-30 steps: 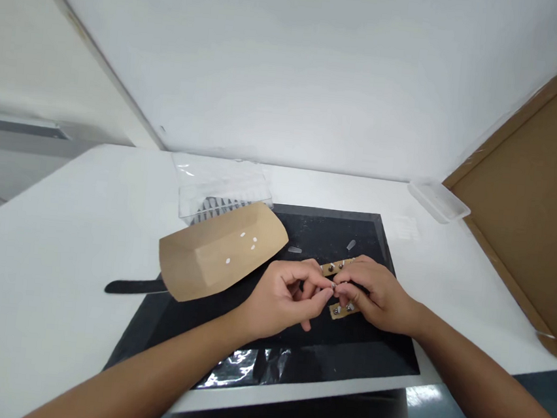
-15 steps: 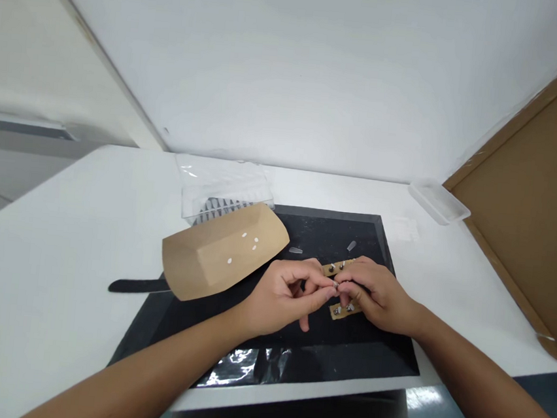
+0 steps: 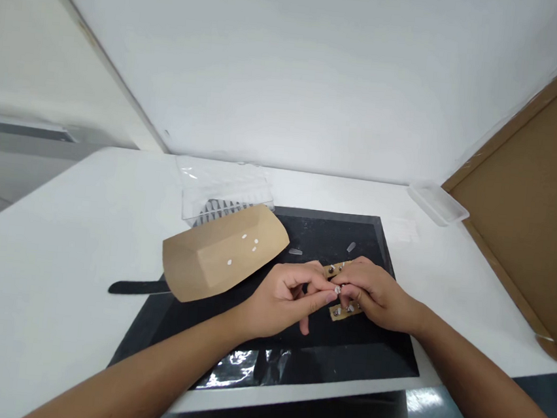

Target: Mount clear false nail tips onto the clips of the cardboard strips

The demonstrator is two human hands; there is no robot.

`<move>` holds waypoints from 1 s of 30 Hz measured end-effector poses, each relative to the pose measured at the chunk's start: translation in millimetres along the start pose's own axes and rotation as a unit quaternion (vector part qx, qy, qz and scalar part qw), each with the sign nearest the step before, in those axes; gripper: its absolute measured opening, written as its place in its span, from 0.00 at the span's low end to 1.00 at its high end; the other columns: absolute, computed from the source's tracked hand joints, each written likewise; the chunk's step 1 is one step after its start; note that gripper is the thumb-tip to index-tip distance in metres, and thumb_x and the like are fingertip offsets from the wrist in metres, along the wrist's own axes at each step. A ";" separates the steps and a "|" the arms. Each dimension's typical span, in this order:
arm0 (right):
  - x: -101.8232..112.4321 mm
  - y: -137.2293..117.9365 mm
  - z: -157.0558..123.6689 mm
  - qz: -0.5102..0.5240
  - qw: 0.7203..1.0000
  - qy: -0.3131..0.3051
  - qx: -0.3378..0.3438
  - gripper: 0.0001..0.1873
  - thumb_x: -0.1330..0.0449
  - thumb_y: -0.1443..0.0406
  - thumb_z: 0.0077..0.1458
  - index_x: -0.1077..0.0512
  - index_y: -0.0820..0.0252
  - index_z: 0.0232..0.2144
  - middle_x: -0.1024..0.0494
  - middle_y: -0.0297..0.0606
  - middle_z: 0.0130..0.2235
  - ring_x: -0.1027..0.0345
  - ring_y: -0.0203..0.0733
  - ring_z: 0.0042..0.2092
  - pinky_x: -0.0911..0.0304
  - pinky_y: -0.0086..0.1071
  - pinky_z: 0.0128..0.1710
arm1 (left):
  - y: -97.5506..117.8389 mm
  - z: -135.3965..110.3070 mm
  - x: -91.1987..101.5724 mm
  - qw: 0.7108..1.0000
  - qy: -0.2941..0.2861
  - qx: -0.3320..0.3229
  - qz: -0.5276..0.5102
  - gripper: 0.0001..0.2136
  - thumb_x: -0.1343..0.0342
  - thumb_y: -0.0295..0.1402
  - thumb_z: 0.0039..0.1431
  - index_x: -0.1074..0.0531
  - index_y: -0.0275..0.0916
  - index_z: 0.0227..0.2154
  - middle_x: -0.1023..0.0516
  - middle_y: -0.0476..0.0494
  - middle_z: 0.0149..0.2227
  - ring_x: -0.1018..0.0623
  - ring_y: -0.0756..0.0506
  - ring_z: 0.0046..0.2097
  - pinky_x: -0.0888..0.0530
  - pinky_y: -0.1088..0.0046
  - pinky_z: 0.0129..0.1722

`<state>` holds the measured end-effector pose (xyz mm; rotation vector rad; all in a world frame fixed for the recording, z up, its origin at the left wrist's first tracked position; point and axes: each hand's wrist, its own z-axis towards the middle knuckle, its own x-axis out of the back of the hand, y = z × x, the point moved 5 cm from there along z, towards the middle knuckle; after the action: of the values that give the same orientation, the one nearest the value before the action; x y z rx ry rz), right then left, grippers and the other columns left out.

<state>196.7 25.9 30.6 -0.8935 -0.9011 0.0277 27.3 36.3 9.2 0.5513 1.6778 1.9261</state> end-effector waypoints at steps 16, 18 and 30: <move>1.4 0.5 -2.9 -0.110 0.994 -0.003 0.005 0.16 0.51 0.58 0.77 0.25 0.56 0.46 0.21 0.35 0.39 0.29 0.40 0.41 0.44 0.38 0.49 | -6.4 -1.4 2.0 0.998 0.041 -0.022 0.053 0.08 0.38 0.36 0.66 0.19 0.36 0.40 0.37 0.54 0.27 0.28 0.53 0.24 0.22 0.80 0.20; 2.2 1.2 -3.8 -0.127 0.992 -0.005 0.015 0.16 0.51 0.58 0.78 0.25 0.55 0.47 0.21 0.36 0.40 0.29 0.40 0.42 0.44 0.38 0.49 | -2.1 -1.5 2.0 0.994 0.042 -0.049 0.090 0.08 0.39 0.35 0.67 0.19 0.37 0.39 0.37 0.53 0.26 0.28 0.52 0.26 0.24 0.81 0.20; 11.2 -0.6 -4.4 -0.173 0.982 0.058 0.041 0.11 0.43 0.61 0.74 0.22 0.53 0.51 0.21 0.36 0.40 0.28 0.41 0.42 0.39 0.39 0.48 | 32.3 -4.7 15.5 0.843 0.183 -0.267 0.429 0.04 0.44 0.25 0.68 0.26 0.39 0.37 0.30 0.49 0.26 0.29 0.47 0.31 0.28 0.69 0.35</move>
<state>206.8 26.8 37.2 -0.6451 -0.9280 -0.2831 8.5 39.2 40.0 0.8239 1.0168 3.1724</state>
